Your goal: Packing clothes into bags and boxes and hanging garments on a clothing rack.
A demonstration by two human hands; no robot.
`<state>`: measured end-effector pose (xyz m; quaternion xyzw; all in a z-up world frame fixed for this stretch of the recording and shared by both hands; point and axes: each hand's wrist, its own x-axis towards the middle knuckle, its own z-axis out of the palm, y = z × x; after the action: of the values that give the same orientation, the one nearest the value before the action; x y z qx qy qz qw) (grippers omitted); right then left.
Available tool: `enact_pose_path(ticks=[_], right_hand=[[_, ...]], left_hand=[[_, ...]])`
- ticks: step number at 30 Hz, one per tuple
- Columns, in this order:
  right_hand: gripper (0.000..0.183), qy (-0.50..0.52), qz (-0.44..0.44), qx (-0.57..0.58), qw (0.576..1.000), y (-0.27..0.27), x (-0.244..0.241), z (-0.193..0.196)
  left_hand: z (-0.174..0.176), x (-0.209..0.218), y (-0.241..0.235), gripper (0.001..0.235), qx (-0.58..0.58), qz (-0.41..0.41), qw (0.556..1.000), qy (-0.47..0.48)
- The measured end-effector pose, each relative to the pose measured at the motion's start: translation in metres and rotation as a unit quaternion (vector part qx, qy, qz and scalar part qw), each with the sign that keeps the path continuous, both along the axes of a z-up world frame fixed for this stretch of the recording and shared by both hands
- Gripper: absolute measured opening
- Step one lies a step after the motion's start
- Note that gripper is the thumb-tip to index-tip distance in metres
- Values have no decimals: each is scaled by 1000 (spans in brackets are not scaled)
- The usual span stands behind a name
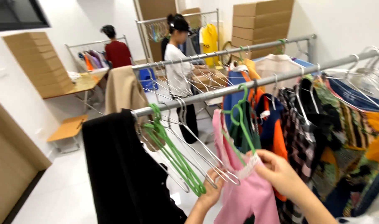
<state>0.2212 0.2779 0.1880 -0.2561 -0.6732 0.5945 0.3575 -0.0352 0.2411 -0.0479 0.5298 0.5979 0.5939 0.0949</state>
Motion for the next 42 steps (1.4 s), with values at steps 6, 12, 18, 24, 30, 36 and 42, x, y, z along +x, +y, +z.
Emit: enact_pose_path(ticks=[6, 12, 18, 24, 30, 36, 42], right_hand=[[50, -125, -55, 34, 990, 7, -49, 50], [39, -194, -94, 39, 976, -14, -56, 59], [53, -238, -137, 70, 959, -4, -54, 41], [72, -269, -151, 120, 944, -4, -46, 30], [72, -275, -139, 110, 945, -47, -9, 27], [64, -302, -166, 64, 937, -74, 74, -24], [59, -326, -269, -134, 896, -146, 214, -50]], left_hand=[[42, 0, -30, 28, 35, -83, 995, 32], [103, 20, -84, 28, -272, -36, 954, -120], [108, 27, -109, 24, -333, -16, 927, -174], [125, 38, -136, 30, -334, -44, 929, -154], [93, 53, -141, 27, -277, -81, 946, -149], [109, 133, -155, 37, -349, -205, 904, -138], [13, 246, -132, 33, -429, -386, 812, -90]])
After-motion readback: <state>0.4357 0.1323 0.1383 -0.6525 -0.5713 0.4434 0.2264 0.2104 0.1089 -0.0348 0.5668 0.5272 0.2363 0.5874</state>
